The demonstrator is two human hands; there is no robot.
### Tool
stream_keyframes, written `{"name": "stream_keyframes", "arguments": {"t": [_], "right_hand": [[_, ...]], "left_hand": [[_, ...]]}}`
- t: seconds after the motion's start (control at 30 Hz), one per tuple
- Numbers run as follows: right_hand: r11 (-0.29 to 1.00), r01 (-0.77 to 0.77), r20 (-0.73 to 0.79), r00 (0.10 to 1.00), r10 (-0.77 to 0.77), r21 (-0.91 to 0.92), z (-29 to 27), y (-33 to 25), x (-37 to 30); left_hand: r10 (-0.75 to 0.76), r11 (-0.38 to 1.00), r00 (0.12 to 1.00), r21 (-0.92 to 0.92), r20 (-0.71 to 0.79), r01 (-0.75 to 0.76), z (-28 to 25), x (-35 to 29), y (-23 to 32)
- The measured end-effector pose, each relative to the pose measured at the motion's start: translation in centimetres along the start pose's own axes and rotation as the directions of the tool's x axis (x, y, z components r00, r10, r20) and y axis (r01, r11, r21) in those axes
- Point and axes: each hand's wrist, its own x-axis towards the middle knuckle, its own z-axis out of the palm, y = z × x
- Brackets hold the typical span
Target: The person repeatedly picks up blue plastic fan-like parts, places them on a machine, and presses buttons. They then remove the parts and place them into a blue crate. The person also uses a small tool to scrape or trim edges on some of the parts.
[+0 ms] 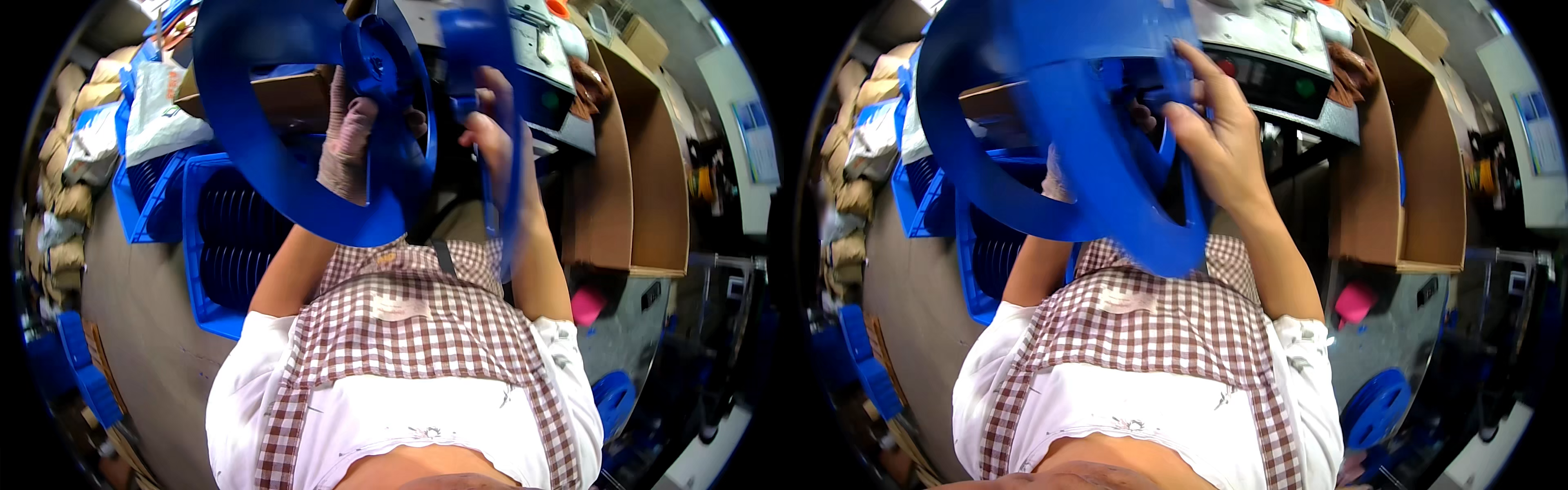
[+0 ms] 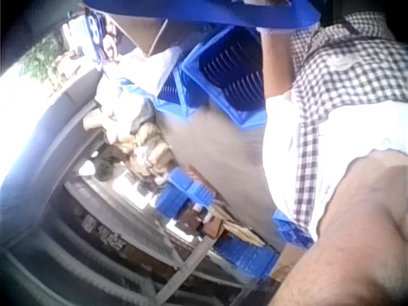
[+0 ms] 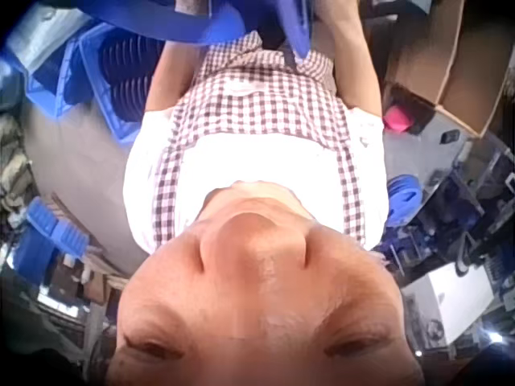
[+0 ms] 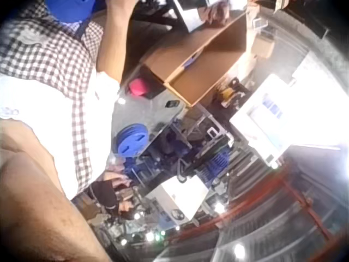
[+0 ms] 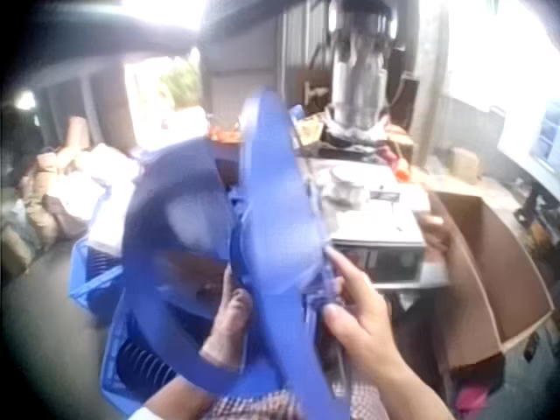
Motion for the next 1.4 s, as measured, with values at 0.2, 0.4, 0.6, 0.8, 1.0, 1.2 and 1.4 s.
{"name": "stream_keyframes", "arguments": {"t": [0.2, 0.4, 0.6, 0.8, 1.0, 1.2, 1.4], "right_hand": [[0.927, 0.083, 0.012, 0.996, -0.084, -0.367, 1.0, -1.9, -0.3], [0.921, 0.079, -0.017, 0.996, -0.092, -0.38, 0.5, -1.8, -0.3], [0.954, 0.022, -0.003, 1.0, -0.024, -0.298, -1.0, -1.7, 0.5], [0.968, -0.057, -0.015, 0.998, 0.055, -0.243, -0.7, -1.5, 0.7], [0.979, -0.076, -0.01, 0.997, 0.075, -0.192, -0.7, -0.7, 0.8], [0.963, -0.142, 0.008, 0.989, 0.148, -0.23, -1.4, -0.6, 0.6], [0.895, -0.063, 0.143, 0.98, 0.139, -0.441, -4.3, -4.6, 3.0]], "left_hand": [[-0.087, 0.97, 0.995, 0.221, -0.057, 0.098, 3.9, -2.4, -0.8], [-0.009, 0.963, 0.999, 0.268, -0.037, 0.019, 2.4, -2.3, -1.7], [0.055, 0.993, 0.996, 0.098, 0.075, -0.062, 6.1, -0.8, -1.4], [-0.003, 0.957, 0.999, 0.289, -0.046, 0.016, 2.5, 0.5, -3.9], [-0.329, 0.884, 0.944, -0.338, 0.039, 0.322, 1.9, 0.4, -3.4], [-0.044, 0.936, 0.992, 0.352, 0.117, 0.0, 2.6, -0.5, -3.1], [-0.02, 0.807, 0.982, 0.583, 0.19, -0.096, 3.9, 1.9, -3.9]]}}
